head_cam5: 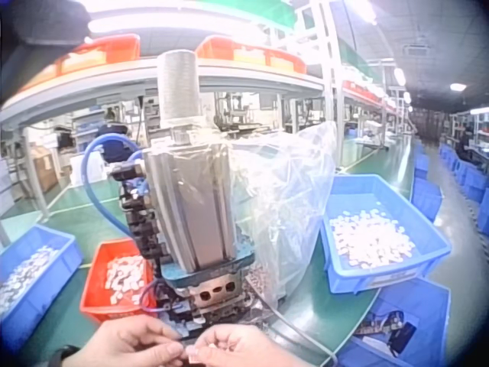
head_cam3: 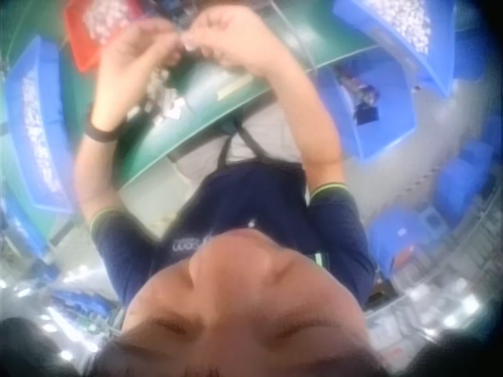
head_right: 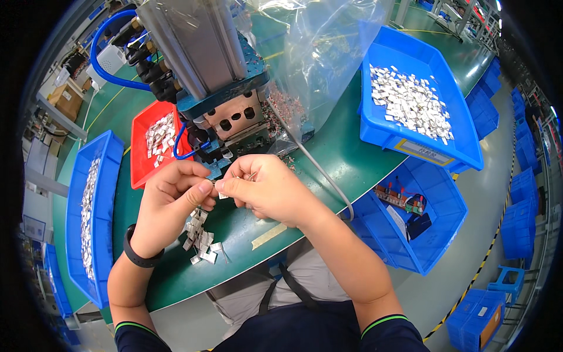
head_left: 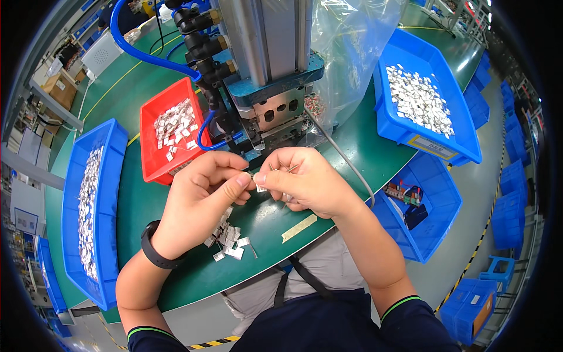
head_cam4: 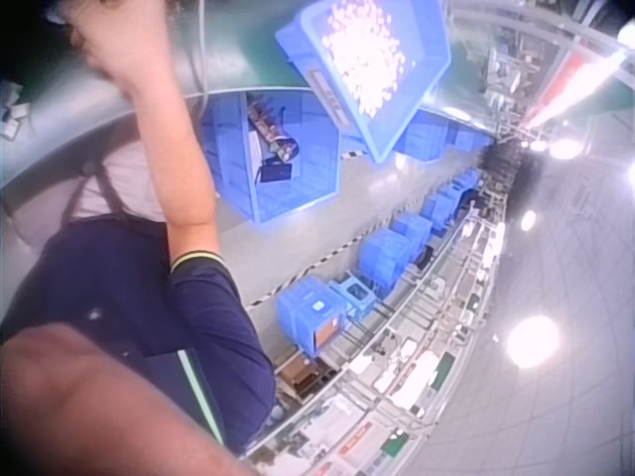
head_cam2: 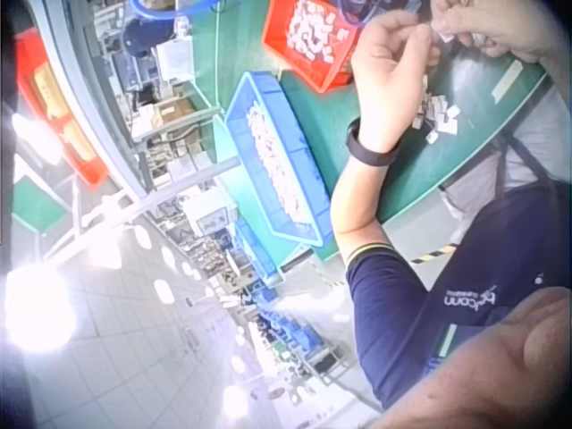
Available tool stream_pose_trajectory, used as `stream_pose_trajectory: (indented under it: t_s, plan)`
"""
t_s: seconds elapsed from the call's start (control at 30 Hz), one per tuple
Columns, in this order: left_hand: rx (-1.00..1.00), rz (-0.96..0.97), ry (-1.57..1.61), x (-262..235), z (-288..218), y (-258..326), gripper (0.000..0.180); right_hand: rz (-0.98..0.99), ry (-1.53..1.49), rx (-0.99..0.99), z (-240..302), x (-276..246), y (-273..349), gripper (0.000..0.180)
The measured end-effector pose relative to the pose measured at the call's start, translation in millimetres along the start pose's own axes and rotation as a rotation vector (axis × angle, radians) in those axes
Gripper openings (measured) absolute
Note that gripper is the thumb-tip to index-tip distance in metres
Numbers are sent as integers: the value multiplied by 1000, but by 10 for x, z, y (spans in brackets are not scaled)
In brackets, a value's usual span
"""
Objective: The person repeatedly picks small white rectangular components and thin wires from a green work surface, inserts them into a vertical press-like machine, and then removes the assembled units. The person places the finished components into a red bin and continues the cycle with new parts from the table.
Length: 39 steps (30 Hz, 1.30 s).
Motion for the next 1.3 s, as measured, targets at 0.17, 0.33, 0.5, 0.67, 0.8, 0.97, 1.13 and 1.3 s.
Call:
stream_pose_trajectory:
  t_s: [0.17, 0.33, 0.5, 0.67, 0.8, 0.97, 1.13, 1.3]
  plan:
    - [70, -114, -87, -5, -37, 25, 27, -54, -21, -41, -7, -37, 51, 15]
    - [102, -51, -287, -36, 20, 6, 23, -358, -86, -339, -49, -100, 43, 20]
    - [48, -20, -467, -24, -51, 32, 20, -480, -59, -442, -70, -87, 9, 21]
    - [199, -50, -733, -34, -57, 62, 18, -532, -2, -457, -39, -53, -19, 20]
    - [344, -88, -983, -35, -31, 105, 16, -529, 21, -451, -44, -55, -51, 21]
    - [357, -70, -1070, -21, -58, 151, 16, -518, 31, -458, -58, -60, -70, 22]
    - [304, -37, -1166, -38, -45, 177, 21, -499, 18, -437, -53, -58, -54, 21]
    - [271, -38, -1159, -46, -5, 202, 22, -447, -90, -357, -21, -55, -65, 19]
Point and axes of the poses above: each hand's wrist, its own y-axis away from the middle knuckle, its own x-axis out of the palm, z = x × y, the point moved 1 cm from there along -y, towards the middle knuckle, and after that the axes turned 6 degrees about -x, right-handed, at the moved point
